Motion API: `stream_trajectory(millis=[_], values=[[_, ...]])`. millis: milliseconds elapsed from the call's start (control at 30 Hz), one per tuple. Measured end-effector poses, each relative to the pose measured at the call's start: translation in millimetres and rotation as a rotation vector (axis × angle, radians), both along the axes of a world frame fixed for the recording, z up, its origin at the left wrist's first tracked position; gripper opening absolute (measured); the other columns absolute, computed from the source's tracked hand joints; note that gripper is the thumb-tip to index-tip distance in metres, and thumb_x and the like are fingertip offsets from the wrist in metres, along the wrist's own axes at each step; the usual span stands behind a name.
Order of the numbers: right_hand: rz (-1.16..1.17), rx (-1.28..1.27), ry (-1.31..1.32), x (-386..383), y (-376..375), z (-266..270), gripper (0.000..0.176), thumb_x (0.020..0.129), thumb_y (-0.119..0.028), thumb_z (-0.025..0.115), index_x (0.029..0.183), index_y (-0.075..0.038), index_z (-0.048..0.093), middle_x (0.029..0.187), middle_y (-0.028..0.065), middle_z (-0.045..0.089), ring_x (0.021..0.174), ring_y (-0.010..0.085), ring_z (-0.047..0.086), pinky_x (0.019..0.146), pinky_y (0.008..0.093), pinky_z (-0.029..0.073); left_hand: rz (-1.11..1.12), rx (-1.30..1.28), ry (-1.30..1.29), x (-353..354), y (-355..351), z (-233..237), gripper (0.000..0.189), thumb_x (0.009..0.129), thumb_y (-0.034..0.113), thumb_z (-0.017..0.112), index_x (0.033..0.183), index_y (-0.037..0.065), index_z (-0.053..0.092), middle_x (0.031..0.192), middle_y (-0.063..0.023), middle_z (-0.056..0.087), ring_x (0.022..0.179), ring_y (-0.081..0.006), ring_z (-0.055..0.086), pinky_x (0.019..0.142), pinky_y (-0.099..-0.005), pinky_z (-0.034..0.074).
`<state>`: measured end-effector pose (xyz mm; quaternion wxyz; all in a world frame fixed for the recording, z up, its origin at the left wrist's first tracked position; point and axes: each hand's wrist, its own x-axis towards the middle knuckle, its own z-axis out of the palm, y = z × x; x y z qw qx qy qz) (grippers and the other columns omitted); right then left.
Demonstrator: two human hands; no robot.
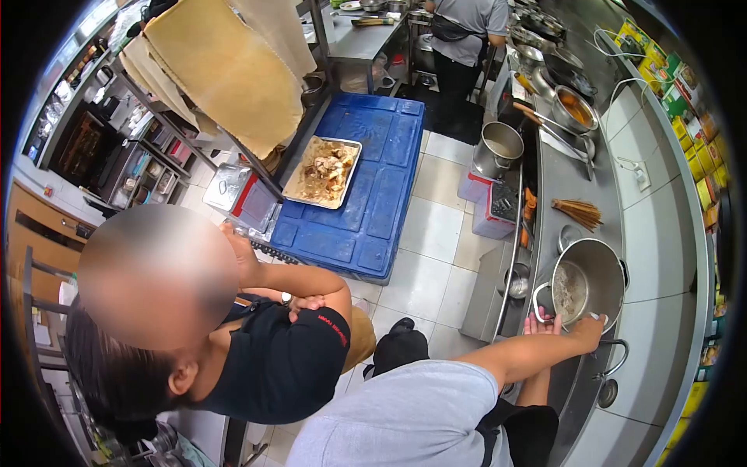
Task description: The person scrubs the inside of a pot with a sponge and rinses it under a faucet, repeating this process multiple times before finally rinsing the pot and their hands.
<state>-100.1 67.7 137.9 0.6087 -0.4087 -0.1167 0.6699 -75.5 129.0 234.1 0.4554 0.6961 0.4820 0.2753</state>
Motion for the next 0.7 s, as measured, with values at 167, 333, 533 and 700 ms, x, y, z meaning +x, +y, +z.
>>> stream_trajectory(millis=[167,333,533,700], values=[[-0.303,-0.302,-0.02,7.7,19.0,-11.2,0.032,0.094,-0.044,0.063,0.092,-0.013,0.056,0.097,0.0052,0.064,0.107,0.0255,0.056,0.094,0.0457,0.05,-0.067,-0.156,-0.112,8.8,-2.9,-1.7,0.073,0.078,0.041,0.073,0.141,0.015,0.049,0.138,-0.0209,0.054,0.122,-0.0441,0.055,0.1,-0.0527,0.045],[-0.374,-0.175,-0.197,20.0,-1.5,-1.1,0.033,0.091,-0.043,0.059,0.103,-0.012,0.055,0.094,0.0043,0.064,0.091,0.0244,0.059,0.083,0.043,0.052,-0.046,-0.055,-0.304,10.6,-7.2,-9.0,0.068,0.077,0.014,0.075,0.138,0.005,0.046,0.123,-0.0237,0.061,0.106,-0.0382,0.064,0.088,-0.0431,0.054],[-0.375,-0.286,-0.506,29.1,-79.0,48.4,0.038,0.085,-0.04,0.056,0.111,-0.011,0.054,0.1,0.0052,0.063,0.081,0.0205,0.061,0.069,0.0364,0.049,-0.249,-0.289,-0.533,-55.3,-13.3,17.4,0.065,0.074,0.014,0.073,0.135,0.011,0.051,0.127,-0.0186,0.061,0.112,-0.0339,0.063,0.09,-0.0414,0.052],[-0.348,-0.336,-0.662,48.3,-112.0,81.2,0.034,0.086,-0.039,0.056,0.107,-0.012,0.054,0.094,0.0039,0.063,0.072,0.0158,0.06,0.055,0.0291,0.044,-0.343,-0.232,-0.489,-39.8,-32.1,-12.2,0.064,0.071,0.007,0.069,0.133,0.011,0.053,0.12,-0.0175,0.064,0.106,-0.0352,0.066,0.075,-0.0435,0.057]])
